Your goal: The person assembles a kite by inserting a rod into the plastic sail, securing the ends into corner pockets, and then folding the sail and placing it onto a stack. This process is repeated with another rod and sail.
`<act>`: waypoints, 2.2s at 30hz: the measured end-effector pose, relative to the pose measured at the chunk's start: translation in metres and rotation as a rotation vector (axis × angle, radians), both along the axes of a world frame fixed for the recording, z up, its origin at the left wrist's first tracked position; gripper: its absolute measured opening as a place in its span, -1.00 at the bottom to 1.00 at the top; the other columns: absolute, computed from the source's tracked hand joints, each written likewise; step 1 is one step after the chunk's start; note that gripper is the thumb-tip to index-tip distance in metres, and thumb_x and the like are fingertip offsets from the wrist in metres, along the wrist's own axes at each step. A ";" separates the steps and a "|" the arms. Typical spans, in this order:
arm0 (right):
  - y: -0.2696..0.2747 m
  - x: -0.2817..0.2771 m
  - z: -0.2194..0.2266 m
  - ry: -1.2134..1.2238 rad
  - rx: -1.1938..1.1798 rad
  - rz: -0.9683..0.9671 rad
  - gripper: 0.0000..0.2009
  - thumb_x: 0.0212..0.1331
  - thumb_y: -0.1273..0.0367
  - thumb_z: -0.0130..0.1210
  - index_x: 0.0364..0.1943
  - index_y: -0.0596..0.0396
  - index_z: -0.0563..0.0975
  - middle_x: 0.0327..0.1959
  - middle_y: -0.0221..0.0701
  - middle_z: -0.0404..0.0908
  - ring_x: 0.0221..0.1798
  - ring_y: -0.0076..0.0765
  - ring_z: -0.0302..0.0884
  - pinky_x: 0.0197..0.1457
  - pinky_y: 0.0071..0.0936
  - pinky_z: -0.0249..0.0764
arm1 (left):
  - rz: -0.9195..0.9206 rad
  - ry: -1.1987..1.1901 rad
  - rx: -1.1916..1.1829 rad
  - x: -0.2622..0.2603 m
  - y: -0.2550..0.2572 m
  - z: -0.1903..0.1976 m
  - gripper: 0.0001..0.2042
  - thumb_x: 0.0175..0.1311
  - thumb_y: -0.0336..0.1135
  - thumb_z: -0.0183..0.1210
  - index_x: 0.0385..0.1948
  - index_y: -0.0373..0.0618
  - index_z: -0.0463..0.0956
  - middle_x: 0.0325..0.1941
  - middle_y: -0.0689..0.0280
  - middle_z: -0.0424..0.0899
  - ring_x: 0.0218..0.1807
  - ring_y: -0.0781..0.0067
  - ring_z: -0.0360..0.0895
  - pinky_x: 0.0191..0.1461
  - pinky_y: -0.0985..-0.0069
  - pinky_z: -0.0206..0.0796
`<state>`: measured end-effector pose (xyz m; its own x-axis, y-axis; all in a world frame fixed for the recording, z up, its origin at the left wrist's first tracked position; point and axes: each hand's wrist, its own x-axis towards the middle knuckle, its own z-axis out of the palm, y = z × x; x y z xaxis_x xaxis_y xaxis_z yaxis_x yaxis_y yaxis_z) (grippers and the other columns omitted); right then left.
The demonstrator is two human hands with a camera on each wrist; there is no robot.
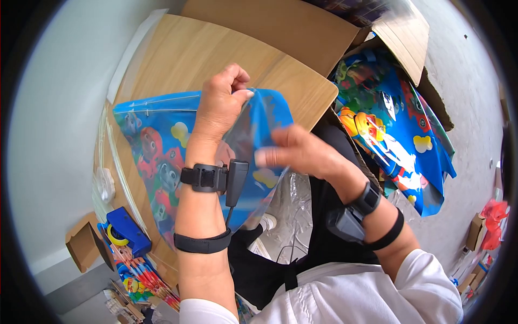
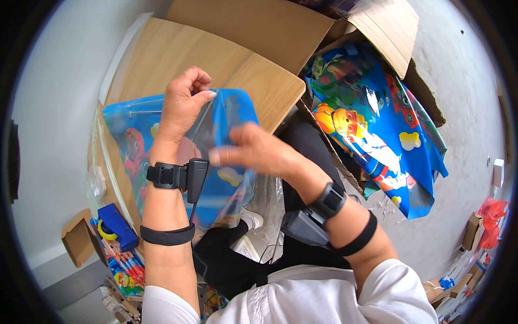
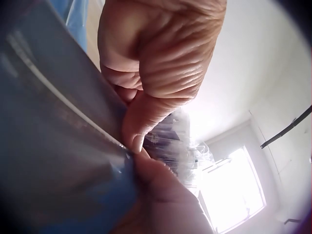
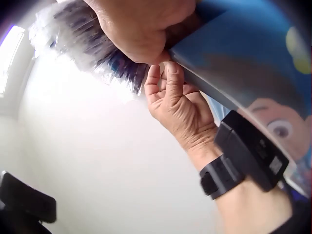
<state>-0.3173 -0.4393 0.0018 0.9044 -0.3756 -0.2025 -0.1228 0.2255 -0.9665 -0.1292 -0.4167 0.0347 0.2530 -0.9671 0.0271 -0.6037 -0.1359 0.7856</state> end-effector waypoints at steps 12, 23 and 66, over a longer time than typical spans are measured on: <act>0.038 0.031 0.019 -0.029 0.586 -0.252 -0.71 0.33 0.30 -0.10 -0.33 0.32 0.48 -0.47 -0.21 0.61 -0.43 -0.21 0.66 -0.45 -0.36 0.62 | 0.351 -0.669 0.105 -0.105 0.135 0.050 -0.67 0.11 -0.43 0.14 -0.06 -0.29 0.40 -0.18 0.01 0.53 -0.11 0.00 0.47 -0.06 0.22 0.29; 0.031 0.012 -0.003 -0.188 0.145 -0.658 -0.65 0.05 0.40 0.20 -0.05 0.19 0.47 -0.48 -0.49 0.52 -0.55 -0.70 0.33 -0.53 -0.72 0.19 | 0.476 -0.591 0.261 -0.073 0.219 0.085 -0.67 0.04 -0.65 -0.02 -0.11 -0.21 0.45 -0.24 -0.03 0.59 -0.23 -0.12 0.54 -0.23 0.16 0.36; 0.027 0.045 -0.022 0.056 0.344 -0.307 -0.93 0.21 0.46 0.09 -0.41 0.06 0.47 -0.54 -0.48 0.53 -0.53 -0.56 0.53 -0.55 -0.74 0.46 | 1.701 0.497 -0.160 0.137 0.520 0.043 -0.97 0.01 -0.44 0.20 -0.51 -0.11 0.54 -0.47 0.30 0.56 -0.44 0.53 0.36 -0.40 0.45 0.22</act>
